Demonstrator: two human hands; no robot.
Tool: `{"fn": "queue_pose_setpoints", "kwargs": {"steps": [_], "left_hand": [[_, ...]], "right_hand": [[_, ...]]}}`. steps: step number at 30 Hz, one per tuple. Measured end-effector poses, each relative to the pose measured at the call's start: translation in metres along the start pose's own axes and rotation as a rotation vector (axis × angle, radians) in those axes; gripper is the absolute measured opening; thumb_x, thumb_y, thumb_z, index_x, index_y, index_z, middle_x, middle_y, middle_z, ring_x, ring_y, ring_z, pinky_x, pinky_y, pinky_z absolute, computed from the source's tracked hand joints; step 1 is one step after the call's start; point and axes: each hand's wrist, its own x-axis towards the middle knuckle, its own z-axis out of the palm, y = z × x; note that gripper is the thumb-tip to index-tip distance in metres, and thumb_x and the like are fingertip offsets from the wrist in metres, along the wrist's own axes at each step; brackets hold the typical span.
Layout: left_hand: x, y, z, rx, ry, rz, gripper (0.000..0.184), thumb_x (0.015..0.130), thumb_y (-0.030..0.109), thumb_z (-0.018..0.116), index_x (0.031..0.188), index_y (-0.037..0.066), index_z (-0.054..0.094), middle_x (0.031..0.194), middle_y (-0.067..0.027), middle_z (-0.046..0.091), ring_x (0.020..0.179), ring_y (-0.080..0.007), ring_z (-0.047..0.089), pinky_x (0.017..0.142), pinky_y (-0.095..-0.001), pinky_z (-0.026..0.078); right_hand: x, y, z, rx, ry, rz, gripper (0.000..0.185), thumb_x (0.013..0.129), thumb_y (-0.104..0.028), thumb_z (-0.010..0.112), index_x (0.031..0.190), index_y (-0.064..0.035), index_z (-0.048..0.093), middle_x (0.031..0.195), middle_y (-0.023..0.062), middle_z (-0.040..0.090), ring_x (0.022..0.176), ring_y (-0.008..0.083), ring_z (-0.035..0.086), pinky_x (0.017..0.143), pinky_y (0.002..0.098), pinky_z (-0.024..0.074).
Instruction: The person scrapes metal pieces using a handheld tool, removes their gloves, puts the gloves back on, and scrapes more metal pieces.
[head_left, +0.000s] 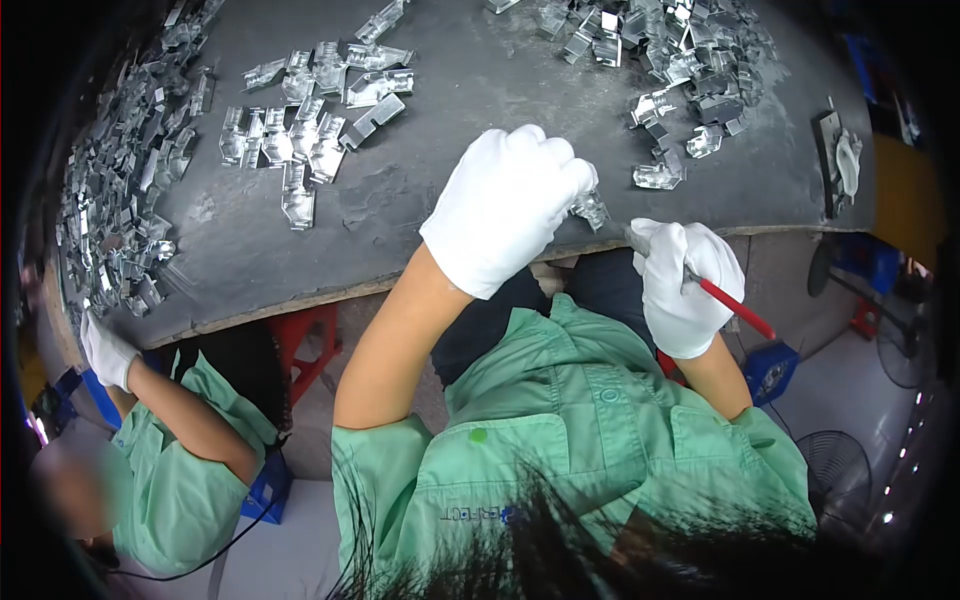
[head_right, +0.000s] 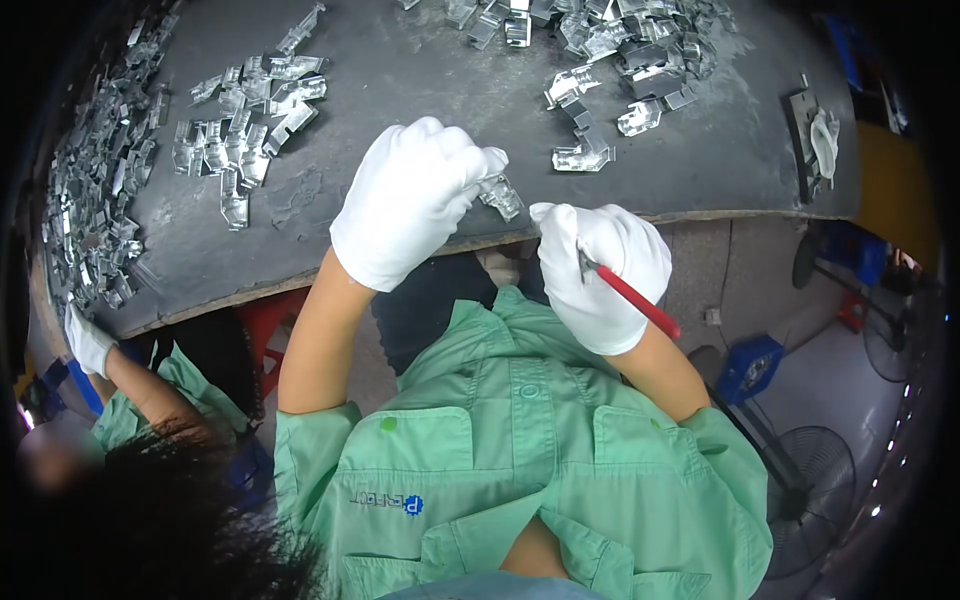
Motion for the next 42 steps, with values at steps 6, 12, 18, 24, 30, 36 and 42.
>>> {"fn": "queue_pose_setpoints", "kwargs": {"steps": [6,12,18,24,30,36,42], "left_hand": [[-0.001,0.001,0.0,-0.008,0.021,0.002,0.026,0.075,0.009,0.071,0.1,0.016,0.067,0.081,-0.0006,0.06,0.078,-0.0245,0.058,0.066,-0.0389,0.045],[-0.001,0.001,-0.002,-0.01,0.009,-0.003,0.028,0.075,0.007,0.07,0.1,0.016,0.067,0.081,-0.0006,0.06,0.078,-0.0243,0.058,0.066,-0.0386,0.045],[-0.001,-0.002,0.001,-0.038,0.027,0.015,0.029,0.074,0.007,0.07,0.102,0.016,0.066,0.08,-0.0014,0.061,0.077,-0.0254,0.057,0.065,-0.0391,0.045],[-0.002,0.0,0.002,-0.016,0.041,0.008,0.027,0.076,0.008,0.07,0.102,0.016,0.066,0.082,-0.0015,0.061,0.077,-0.0256,0.058,0.066,-0.0399,0.045],[-0.002,-0.001,0.002,-0.022,0.02,0.005,0.027,0.077,0.008,0.07,0.102,0.017,0.066,0.081,-0.0016,0.061,0.077,-0.0257,0.057,0.066,-0.0398,0.045],[-0.002,-0.001,0.002,-0.024,0.019,0.0,0.028,0.075,0.01,0.072,0.102,0.017,0.067,0.083,-0.0016,0.061,0.078,-0.026,0.057,0.067,-0.0401,0.045],[-0.01,0.001,-0.023,0.204,0.171,-0.091,0.027,0.078,0.008,0.07,0.103,0.016,0.07,0.087,-0.0017,0.066,0.085,-0.0239,0.063,0.075,-0.0381,0.05]], "right_hand": [[-0.003,0.001,0.003,-0.054,0.023,-0.046,0.008,0.088,-0.008,0.069,0.082,-0.0126,0.066,0.064,0.0004,0.062,0.052,0.0207,0.056,0.05,0.0339,0.0437],[-0.013,0.009,0.004,0.22,-0.026,0.211,0.011,0.091,-0.007,0.064,0.081,-0.0058,0.067,0.07,0.0057,0.067,0.052,0.02,0.06,0.052,0.0327,0.0474],[-0.014,0.009,0.011,0.73,0.081,0.688,0.032,0.103,-0.017,0.053,0.086,0.0044,0.068,0.079,0.0123,0.072,0.057,0.012,0.063,0.053,0.0244,0.0507],[-0.015,0.009,0.009,0.686,0.076,0.687,0.025,0.099,-0.012,0.057,0.082,0.0019,0.069,0.074,0.0104,0.071,0.055,0.0141,0.063,0.052,0.0278,0.0494],[-0.01,0.006,0.006,0.264,0.061,0.262,0.011,0.087,-0.004,0.066,0.077,-0.0058,0.068,0.063,0.0062,0.064,0.054,0.0243,0.061,0.053,0.0333,0.0467],[-0.01,0.011,0.007,0.099,-0.045,0.106,0.008,0.093,-0.013,0.065,0.089,-0.0068,0.07,0.07,0.0073,0.068,0.055,0.0226,0.063,0.052,0.0308,0.0474],[-0.017,0.051,-0.004,1.075,0.313,0.721,0.036,0.106,-0.029,0.051,0.1,0.0046,0.062,0.084,0.0142,0.07,0.059,0.0141,0.066,0.047,0.0248,0.0515]]}}
